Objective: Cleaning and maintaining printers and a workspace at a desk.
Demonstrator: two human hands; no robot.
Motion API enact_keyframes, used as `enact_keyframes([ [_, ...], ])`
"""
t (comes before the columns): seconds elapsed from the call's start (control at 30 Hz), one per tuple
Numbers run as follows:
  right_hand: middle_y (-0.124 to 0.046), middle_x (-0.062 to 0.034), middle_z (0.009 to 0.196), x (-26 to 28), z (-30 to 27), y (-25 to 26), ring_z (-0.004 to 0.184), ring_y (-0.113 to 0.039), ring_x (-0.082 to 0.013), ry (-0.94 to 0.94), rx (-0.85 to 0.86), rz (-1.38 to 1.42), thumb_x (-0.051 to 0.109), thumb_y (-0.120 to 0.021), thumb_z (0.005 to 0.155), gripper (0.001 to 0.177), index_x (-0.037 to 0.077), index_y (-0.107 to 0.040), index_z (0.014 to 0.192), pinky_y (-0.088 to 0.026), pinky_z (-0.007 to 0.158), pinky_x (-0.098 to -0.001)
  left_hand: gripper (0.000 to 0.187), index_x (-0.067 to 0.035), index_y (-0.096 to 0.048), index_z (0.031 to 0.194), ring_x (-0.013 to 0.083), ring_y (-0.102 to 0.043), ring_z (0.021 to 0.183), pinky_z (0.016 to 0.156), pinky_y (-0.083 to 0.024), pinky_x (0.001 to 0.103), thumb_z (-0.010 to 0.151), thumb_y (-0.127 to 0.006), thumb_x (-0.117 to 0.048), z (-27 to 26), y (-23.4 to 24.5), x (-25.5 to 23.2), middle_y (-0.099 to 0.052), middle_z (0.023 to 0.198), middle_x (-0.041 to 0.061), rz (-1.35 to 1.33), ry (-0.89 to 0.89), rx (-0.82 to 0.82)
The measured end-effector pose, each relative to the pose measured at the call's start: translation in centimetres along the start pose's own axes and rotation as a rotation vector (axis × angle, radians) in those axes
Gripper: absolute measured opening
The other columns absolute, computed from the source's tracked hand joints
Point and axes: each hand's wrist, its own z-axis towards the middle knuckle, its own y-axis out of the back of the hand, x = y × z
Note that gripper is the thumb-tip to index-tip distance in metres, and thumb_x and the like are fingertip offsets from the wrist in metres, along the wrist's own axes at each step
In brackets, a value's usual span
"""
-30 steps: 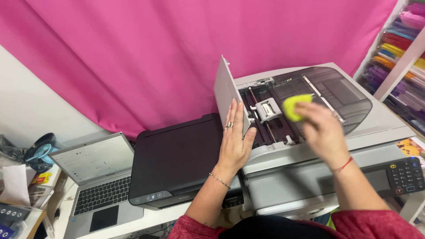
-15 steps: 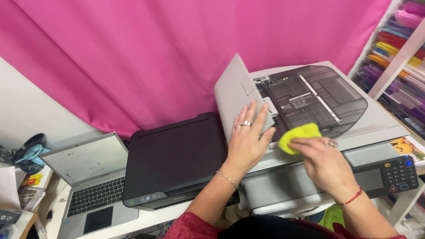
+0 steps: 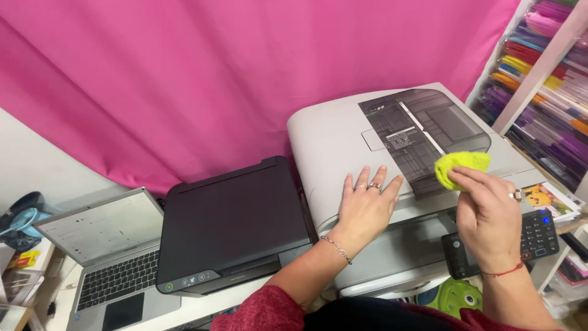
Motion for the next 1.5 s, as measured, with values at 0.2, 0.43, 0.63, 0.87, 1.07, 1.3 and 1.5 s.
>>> enact_keyframes([
  [0.2, -0.072, -0.0116, 0.127, -0.8, 0.0, -1.4, 0.107, -0.062, -0.0312, 0.003, 0.061, 0.004, -0.013, -0.061, 0.085, 0.038, 0.001, -0.075, 0.117, -0.046, 0.099, -0.0381, 0.06, -0.02, -0.044, 0.151, 0.0486, -0.034, 0.146, 0.115, -0.019, 0.069, 0.099, -0.044, -0.048, -0.6, -1.6, 0.6, -0.042, 0.158, 0.02, 0.047, -0.028, 0.074],
  [0.43, -0.071, -0.011, 0.131, -0.2, 0.6, -2.6, 0.108, -0.062, -0.0317, 0.006, 0.052, 0.02, -0.013, -0.062, 0.085, 0.039, 0.002, -0.075, 0.118, -0.048, 0.098, -0.0383, 0.063, -0.018, -0.048, 0.149, 0.0499, -0.04, 0.142, 0.11, -0.026, 0.07, 0.091, -0.06, -0.04, 0.0, -2.6, 0.7, -0.046, 0.154, 0.022, 0.094, -0.039, 0.055],
  [0.63, -0.069, -0.0113, 0.135, 0.2, 0.7, -3.3, 0.107, -0.062, -0.0284, 0.07, 0.075, 0.048, -0.016, -0.061, 0.085, 0.037, 0.001, -0.074, 0.116, -0.047, 0.1, -0.0375, 0.06, -0.023, -0.045, 0.15, 0.0342, -0.031, 0.151, 0.119, -0.02, 0.059, 0.095, -0.051, -0.046, -0.9, -0.4, 2.8, -0.038, 0.162, 0.01, 0.051, -0.086, 0.218],
  [0.87, -0.06, -0.0109, 0.144, 0.8, 0.0, -6.1, 0.133, -0.052, -0.0385, 0.12, 0.495, 0.05, 0.031, -0.068, 0.087, 0.05, 0.009, -0.065, 0.132, -0.038, 0.109, -0.0517, 0.094, -0.004, -0.032, 0.153, 0.0445, -0.014, 0.153, 0.116, -0.012, 0.071, 0.083, -0.067, -0.056, -3.2, 5.6, 4.9, -0.02, 0.166, 0.024, -0.125, 0.19, 0.362],
  [1.07, -0.033, -0.0124, 0.165, 2.0, 3.2, -8.3, 0.15, -0.02, -0.0522, -0.011, 0.944, 0.008, 0.046, -0.047, 0.102, 0.049, 0.03, -0.054, 0.147, -0.018, 0.121, -0.0643, 0.122, -0.008, -0.009, 0.163, 0.0417, 0.002, 0.157, 0.124, -0.006, 0.064, 0.074, -0.062, -0.072, -2.4, 9.9, 6.7, 0.0, 0.172, 0.017, -0.346, 0.396, 0.565],
  [1.3, -0.023, -0.0105, 0.17, -0.4, 7.9, -16.4, 0.154, -0.02, -0.0463, -0.057, 1.071, -0.183, 0.049, -0.039, 0.104, 0.056, 0.034, -0.037, 0.158, -0.015, 0.126, -0.0578, 0.125, -0.008, -0.011, 0.163, 0.0368, 0.004, 0.158, 0.126, 0.0, 0.06, 0.071, -0.061, -0.076, -2.0, 9.7, 7.1, -0.001, 0.172, 0.015, -0.345, 0.395, 0.583],
  [1.5, -0.065, 0.0, 0.14, -0.1, 6.2, -14.0, 0.114, -0.071, -0.033, 0.081, 0.87, -0.345, 0.031, -0.046, 0.099, 0.03, 0.026, -0.07, 0.116, -0.06, 0.094, -0.0451, 0.094, -0.006, -0.034, 0.156, 0.0431, -0.013, 0.155, 0.122, -0.008, 0.067, 0.084, -0.066, -0.057, -3.1, 6.7, 5.9, -0.022, 0.166, 0.022, -0.175, 0.176, 0.376],
])
